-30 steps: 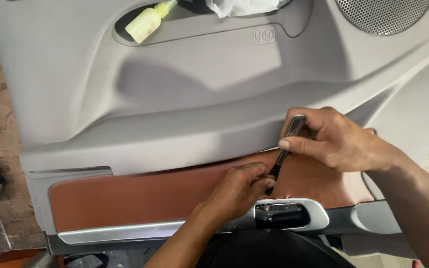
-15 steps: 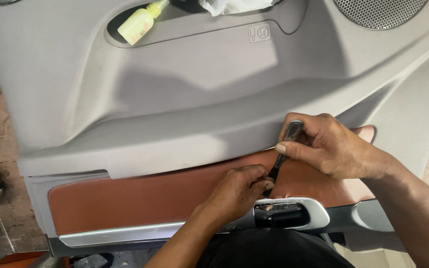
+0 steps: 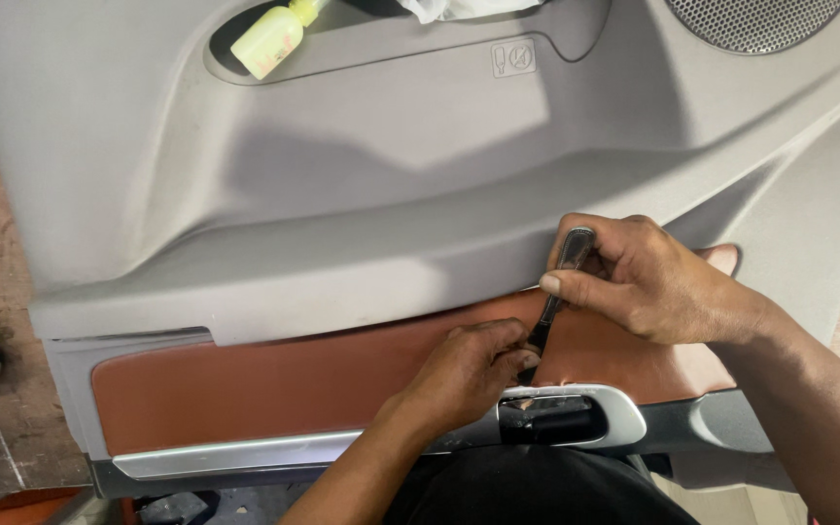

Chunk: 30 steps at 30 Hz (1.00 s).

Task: The person trims the excess brown material around the handle opening using shears and then uses a narrow metal tool to tuck the edges of the material into the seams of the car door panel.

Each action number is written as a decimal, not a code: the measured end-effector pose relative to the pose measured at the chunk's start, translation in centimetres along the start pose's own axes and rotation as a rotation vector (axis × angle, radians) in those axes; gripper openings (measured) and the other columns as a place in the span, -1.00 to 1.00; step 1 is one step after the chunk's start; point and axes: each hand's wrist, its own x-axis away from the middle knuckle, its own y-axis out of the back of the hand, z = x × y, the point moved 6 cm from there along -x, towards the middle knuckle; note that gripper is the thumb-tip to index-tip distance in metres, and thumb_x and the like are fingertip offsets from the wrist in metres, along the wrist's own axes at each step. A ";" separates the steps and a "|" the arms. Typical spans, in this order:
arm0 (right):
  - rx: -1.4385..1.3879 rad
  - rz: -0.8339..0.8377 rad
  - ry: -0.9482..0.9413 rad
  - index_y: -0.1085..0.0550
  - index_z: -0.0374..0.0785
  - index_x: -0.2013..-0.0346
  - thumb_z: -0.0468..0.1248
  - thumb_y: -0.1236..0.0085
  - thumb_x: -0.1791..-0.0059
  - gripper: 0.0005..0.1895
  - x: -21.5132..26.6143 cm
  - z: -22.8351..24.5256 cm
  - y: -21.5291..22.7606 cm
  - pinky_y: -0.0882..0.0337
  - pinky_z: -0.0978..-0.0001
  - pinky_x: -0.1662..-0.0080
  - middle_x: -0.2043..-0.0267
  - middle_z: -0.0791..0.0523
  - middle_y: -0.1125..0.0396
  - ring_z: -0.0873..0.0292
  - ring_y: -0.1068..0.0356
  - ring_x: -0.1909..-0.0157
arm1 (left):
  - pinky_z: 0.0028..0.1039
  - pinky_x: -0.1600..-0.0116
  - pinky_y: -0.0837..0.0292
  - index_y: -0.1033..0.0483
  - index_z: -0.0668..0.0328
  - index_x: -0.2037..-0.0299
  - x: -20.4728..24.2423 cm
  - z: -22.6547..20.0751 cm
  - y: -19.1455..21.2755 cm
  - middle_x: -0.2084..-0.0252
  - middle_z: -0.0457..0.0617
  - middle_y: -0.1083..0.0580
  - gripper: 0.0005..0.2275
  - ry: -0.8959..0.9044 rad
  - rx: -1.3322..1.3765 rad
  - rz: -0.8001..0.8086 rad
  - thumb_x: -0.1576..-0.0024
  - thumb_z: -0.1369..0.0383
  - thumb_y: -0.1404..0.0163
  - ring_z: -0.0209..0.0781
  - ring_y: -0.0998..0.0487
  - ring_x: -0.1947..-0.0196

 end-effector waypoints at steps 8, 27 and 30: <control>-0.005 0.007 0.007 -0.46 -0.20 0.54 -0.14 -0.20 0.03 -0.73 0.1 -0.2 -0.1 -0.04 0.40 0.59 0.78 0.28 -0.11 0.38 -0.03 0.69 | -0.33 0.21 -0.50 -0.49 0.22 0.24 0.1 -0.1 -0.1 0.31 -0.02 -0.59 -0.89 0.021 -0.019 0.007 -0.24 0.35 0.01 -0.23 -0.61 0.31; -0.049 0.017 0.032 -0.46 -0.20 0.52 -0.15 -0.18 0.01 -0.75 0.1 -0.2 -0.1 -0.01 0.41 0.59 0.77 0.31 -0.07 0.38 0.00 0.68 | -0.29 0.18 -0.54 -0.49 0.24 0.26 -0.1 0.6 -0.4 0.28 0.01 -0.60 -0.87 0.051 -0.022 0.003 -0.24 0.36 0.02 -0.17 -0.64 0.27; -0.037 0.018 0.031 -0.46 -0.20 0.52 -0.15 -0.19 0.02 -0.75 0.1 -0.3 -0.1 -0.02 0.41 0.59 0.77 0.30 -0.08 0.38 -0.01 0.68 | -0.29 0.19 -0.53 -0.48 0.25 0.27 -0.1 0.4 -0.3 0.30 0.00 -0.60 -0.87 0.067 -0.021 0.009 -0.25 0.35 0.02 -0.16 -0.65 0.29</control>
